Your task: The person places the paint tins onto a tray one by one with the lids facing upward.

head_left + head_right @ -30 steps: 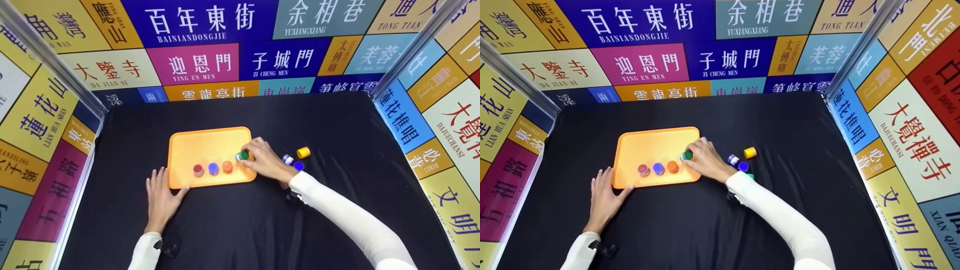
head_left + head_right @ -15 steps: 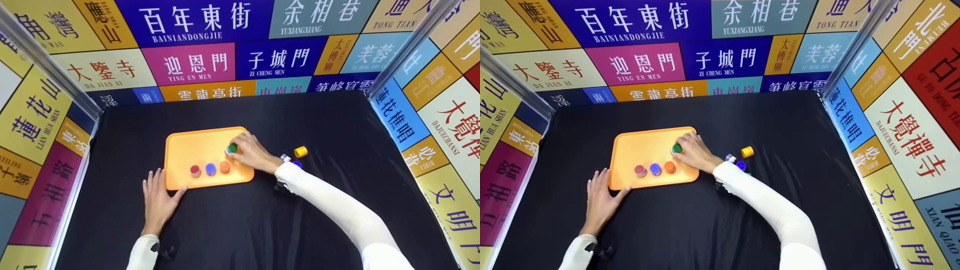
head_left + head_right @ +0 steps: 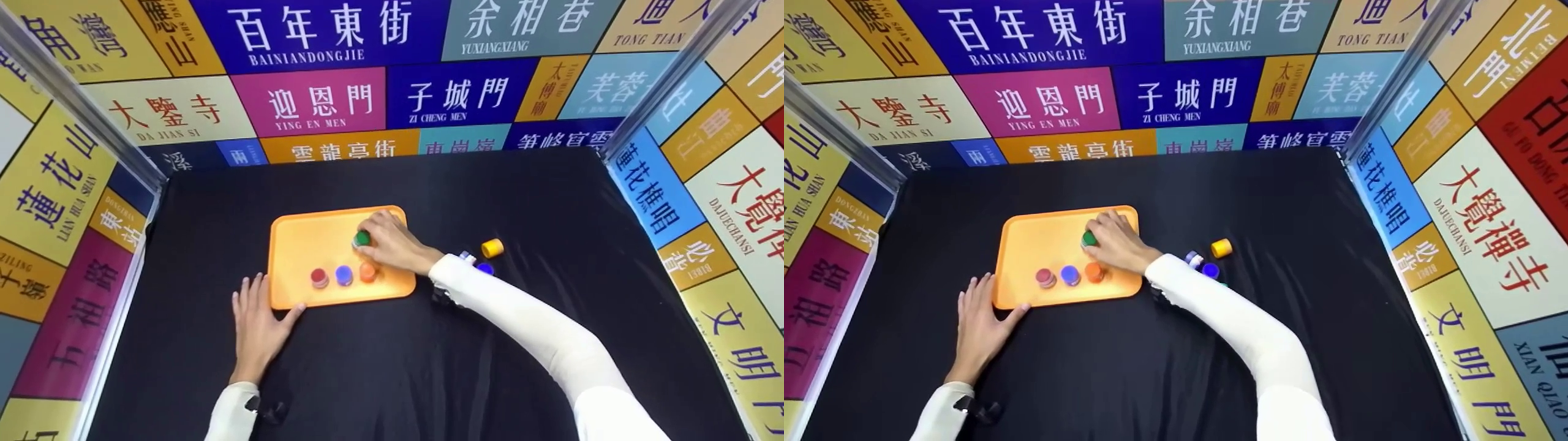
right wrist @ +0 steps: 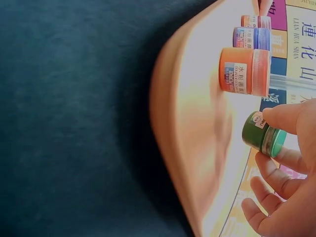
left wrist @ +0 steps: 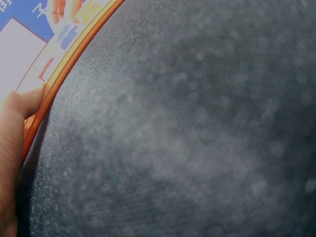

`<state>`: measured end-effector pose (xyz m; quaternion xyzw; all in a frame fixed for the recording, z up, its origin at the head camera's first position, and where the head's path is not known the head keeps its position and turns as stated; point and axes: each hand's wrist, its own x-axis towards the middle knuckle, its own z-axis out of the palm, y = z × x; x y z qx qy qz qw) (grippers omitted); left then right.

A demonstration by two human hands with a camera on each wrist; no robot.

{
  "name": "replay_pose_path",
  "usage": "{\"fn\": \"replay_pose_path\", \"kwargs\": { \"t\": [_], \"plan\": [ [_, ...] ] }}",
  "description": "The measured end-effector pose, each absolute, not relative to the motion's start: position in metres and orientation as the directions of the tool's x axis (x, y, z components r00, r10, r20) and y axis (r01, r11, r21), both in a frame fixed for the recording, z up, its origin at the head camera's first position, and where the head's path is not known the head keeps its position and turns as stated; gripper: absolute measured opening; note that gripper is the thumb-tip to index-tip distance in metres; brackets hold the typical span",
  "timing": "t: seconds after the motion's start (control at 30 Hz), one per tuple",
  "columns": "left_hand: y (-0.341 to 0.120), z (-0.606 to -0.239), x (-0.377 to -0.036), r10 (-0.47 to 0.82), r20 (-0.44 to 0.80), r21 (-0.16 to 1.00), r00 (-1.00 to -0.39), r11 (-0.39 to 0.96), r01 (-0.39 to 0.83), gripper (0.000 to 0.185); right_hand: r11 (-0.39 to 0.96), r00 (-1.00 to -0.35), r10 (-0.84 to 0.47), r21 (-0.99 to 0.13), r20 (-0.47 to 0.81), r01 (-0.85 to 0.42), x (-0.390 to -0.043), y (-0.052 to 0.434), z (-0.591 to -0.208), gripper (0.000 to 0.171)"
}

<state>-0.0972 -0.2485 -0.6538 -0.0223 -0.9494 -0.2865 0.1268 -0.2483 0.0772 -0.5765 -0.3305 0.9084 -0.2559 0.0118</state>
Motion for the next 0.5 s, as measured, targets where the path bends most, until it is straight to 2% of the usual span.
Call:
{"fn": "replay_pose_path", "kwargs": {
  "t": [0.5],
  "plan": [
    [-0.25,-0.653,-0.098,-0.029,0.268,0.531,-0.963,0.839,0.123,0.103,0.618,-0.726,-0.68,-0.45,0.105,-0.644,-0.255,0.052,-0.577,0.037]
  ]
}}
